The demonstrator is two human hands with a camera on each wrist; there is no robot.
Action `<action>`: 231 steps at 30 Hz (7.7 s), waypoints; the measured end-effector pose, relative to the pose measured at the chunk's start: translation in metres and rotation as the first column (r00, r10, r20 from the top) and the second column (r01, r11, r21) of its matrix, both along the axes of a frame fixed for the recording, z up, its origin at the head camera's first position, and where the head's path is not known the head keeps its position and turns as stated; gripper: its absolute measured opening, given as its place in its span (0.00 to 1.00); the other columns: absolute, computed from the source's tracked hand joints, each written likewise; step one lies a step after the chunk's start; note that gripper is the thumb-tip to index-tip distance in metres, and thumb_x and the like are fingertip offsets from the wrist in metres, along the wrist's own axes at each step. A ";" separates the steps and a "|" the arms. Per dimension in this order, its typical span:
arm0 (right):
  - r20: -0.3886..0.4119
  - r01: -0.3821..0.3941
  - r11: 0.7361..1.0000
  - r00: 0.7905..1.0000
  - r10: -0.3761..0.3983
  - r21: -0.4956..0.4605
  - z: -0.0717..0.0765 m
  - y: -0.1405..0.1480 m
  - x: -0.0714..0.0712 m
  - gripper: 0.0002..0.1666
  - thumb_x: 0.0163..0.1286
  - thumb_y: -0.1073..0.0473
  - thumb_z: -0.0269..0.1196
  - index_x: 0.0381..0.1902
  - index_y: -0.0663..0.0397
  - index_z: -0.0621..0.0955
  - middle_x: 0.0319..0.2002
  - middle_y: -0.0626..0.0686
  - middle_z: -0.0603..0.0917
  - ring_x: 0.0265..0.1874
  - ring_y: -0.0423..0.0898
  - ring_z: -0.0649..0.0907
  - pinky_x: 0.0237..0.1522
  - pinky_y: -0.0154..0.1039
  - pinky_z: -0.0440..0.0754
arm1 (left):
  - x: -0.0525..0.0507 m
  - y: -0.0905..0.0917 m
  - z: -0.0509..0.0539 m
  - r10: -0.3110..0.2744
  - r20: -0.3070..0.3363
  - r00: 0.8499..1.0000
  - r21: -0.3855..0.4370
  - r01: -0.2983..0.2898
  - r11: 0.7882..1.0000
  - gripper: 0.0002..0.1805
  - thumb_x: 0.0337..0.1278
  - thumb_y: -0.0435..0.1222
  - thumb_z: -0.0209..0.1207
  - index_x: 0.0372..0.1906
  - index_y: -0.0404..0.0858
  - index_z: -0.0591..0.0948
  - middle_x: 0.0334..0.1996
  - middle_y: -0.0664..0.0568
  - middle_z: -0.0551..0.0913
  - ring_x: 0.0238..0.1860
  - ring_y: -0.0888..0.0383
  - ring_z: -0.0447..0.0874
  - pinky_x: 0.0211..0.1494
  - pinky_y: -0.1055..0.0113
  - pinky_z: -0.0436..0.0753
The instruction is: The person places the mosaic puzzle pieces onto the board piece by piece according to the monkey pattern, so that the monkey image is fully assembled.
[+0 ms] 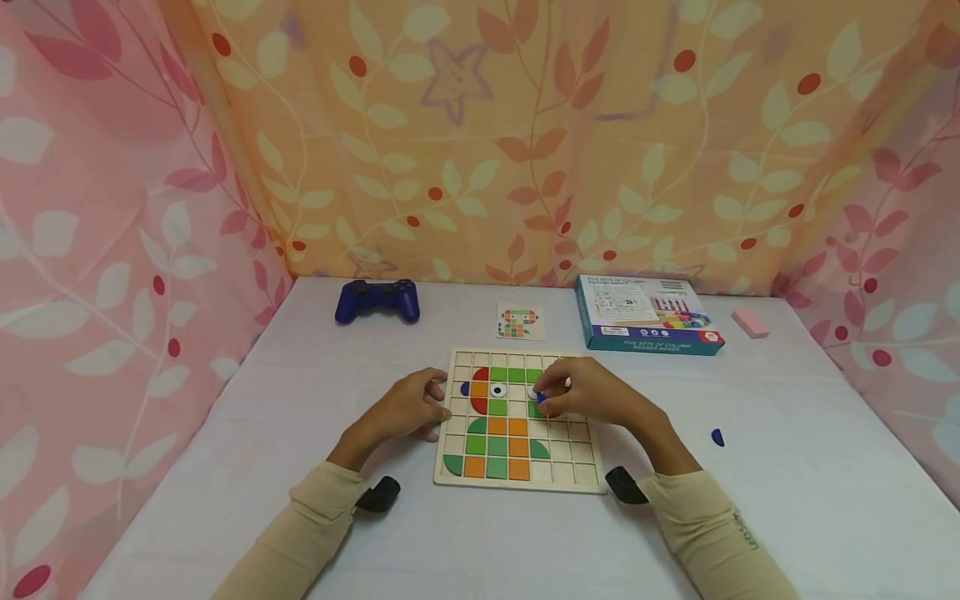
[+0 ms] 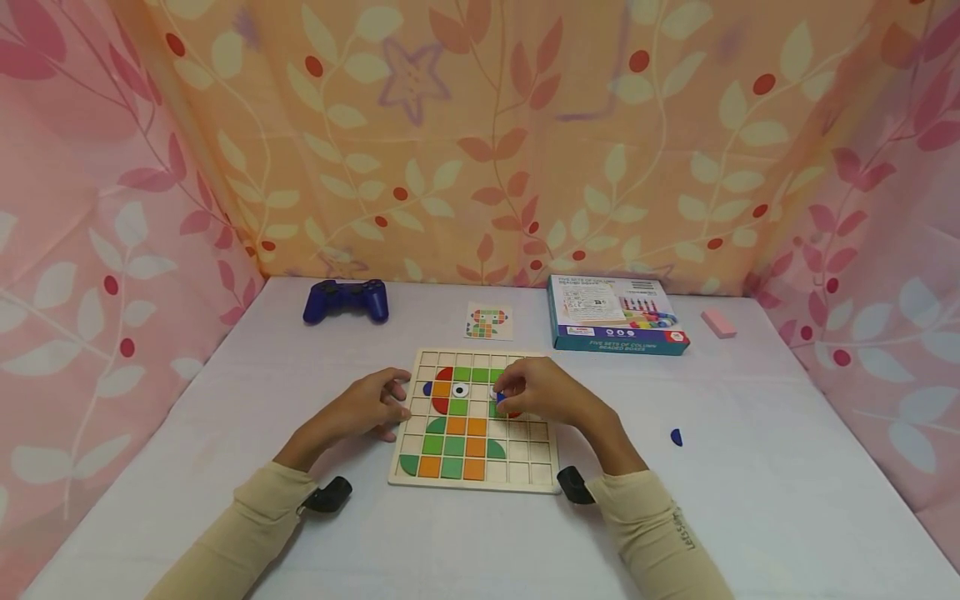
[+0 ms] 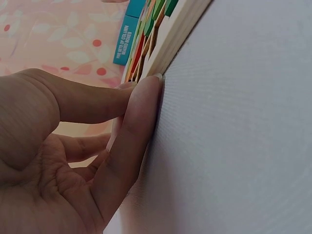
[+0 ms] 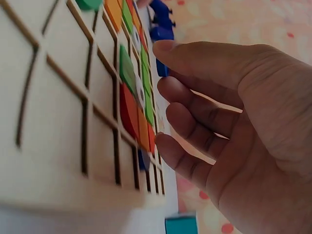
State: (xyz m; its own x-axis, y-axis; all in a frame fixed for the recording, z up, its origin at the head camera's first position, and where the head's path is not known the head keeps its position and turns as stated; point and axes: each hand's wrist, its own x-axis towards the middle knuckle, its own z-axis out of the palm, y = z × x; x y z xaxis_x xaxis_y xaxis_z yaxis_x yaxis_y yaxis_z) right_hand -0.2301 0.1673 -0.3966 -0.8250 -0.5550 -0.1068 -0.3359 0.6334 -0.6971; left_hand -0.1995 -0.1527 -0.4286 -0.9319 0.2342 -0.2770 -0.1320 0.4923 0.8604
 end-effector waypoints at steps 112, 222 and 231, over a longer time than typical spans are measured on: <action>-0.176 0.351 0.902 0.933 -0.314 0.252 -0.012 0.195 0.079 0.22 0.70 0.50 0.74 0.57 0.53 0.87 0.36 0.43 0.85 0.37 0.40 0.78 0.35 0.29 0.79 | -0.003 -0.002 -0.005 0.005 0.003 1.000 -0.013 -0.005 1.000 0.35 0.66 0.27 0.67 0.76 0.37 0.69 0.54 0.43 0.77 0.41 0.52 0.83 0.37 0.63 0.93; -0.156 -0.228 0.968 0.957 0.243 0.110 -0.013 -0.122 0.013 0.11 0.70 0.61 0.73 0.49 0.55 0.92 0.38 0.46 0.90 0.36 0.41 0.82 0.44 0.28 0.85 | -0.003 -0.004 -0.001 -0.023 0.030 0.999 0.067 0.021 0.998 0.35 0.63 0.21 0.63 0.75 0.33 0.69 0.57 0.39 0.76 0.45 0.49 0.84 0.37 0.60 0.94; -0.109 -0.224 0.973 0.967 0.230 0.062 -0.012 -0.120 0.019 0.16 0.72 0.62 0.71 0.57 0.53 0.89 0.37 0.44 0.88 0.37 0.41 0.82 0.42 0.29 0.85 | -0.003 -0.005 -0.001 -0.027 0.023 0.999 0.067 0.025 0.997 0.35 0.63 0.20 0.58 0.76 0.32 0.68 0.57 0.39 0.76 0.46 0.49 0.83 0.38 0.60 0.94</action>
